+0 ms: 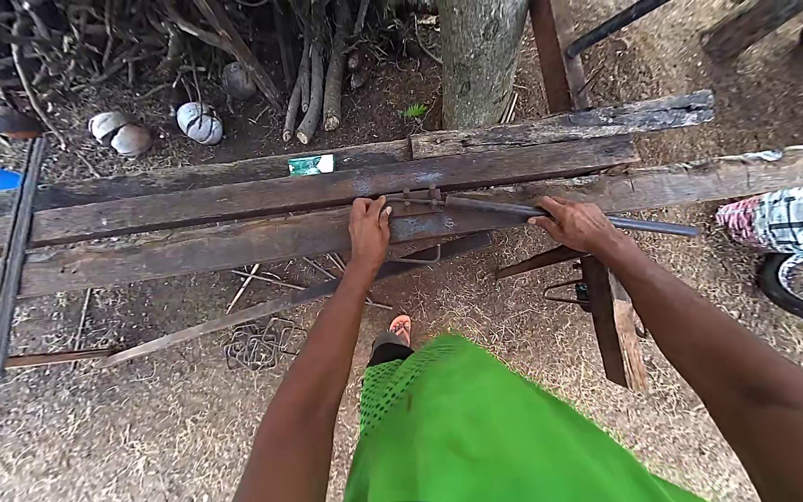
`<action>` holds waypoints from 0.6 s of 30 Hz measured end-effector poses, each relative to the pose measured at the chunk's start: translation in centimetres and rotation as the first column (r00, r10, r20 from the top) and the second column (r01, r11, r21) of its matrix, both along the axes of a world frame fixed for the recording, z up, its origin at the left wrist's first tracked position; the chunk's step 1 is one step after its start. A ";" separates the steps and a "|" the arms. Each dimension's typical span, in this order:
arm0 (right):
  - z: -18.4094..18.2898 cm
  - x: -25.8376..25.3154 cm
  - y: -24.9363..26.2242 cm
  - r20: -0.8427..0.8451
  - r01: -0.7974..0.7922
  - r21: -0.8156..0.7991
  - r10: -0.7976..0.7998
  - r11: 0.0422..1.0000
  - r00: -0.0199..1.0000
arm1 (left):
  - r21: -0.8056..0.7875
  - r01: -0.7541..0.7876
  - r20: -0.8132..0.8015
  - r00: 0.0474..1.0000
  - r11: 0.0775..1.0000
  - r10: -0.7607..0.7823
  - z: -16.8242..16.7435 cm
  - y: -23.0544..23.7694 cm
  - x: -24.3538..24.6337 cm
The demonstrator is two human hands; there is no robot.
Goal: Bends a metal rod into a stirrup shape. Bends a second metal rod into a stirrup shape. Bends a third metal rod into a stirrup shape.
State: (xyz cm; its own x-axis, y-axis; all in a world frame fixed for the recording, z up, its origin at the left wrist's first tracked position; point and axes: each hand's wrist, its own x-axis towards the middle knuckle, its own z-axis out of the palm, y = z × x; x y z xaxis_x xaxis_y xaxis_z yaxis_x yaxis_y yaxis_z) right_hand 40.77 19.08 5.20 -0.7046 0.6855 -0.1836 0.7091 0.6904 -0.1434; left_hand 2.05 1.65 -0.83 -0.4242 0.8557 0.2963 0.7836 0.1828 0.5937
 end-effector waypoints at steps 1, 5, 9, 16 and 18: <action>-0.1 0.0 0.2 -0.005 -0.011 0.007 0.011 1.000 1.000 | 0.044 0.004 -0.015 1.000 0.999 -0.004 -0.5 0.1 0.0; -0.7 0.1 0.4 -0.058 -0.036 -0.001 0.035 0.999 0.998 | 0.144 0.042 -0.056 0.998 0.989 -0.034 -1.6 0.2 -0.4; -0.9 0.1 0.9 -0.120 -0.065 0.001 0.064 0.998 0.991 | 0.153 0.056 -0.070 0.996 0.987 -0.046 -1.5 0.1 -0.5; -0.8 -0.4 1.0 -0.076 -0.073 -0.041 0.070 0.996 0.995 | 0.139 0.086 -0.088 0.993 0.987 -0.074 -1.5 0.2 -0.9; -0.7 -0.6 0.8 -0.023 -0.068 -0.036 0.067 0.997 0.997 | 0.128 0.080 -0.099 0.993 0.989 -0.067 -1.5 0.1 -0.8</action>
State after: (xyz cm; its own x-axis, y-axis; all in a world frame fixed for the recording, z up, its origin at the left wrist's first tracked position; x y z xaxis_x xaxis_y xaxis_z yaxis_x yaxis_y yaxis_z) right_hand 40.19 19.92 4.46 -0.7530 0.6295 -0.1919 0.6576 0.7302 -0.1851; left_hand 1.20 1.76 -2.32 -0.3264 0.8344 0.4441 0.8457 0.0479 0.5315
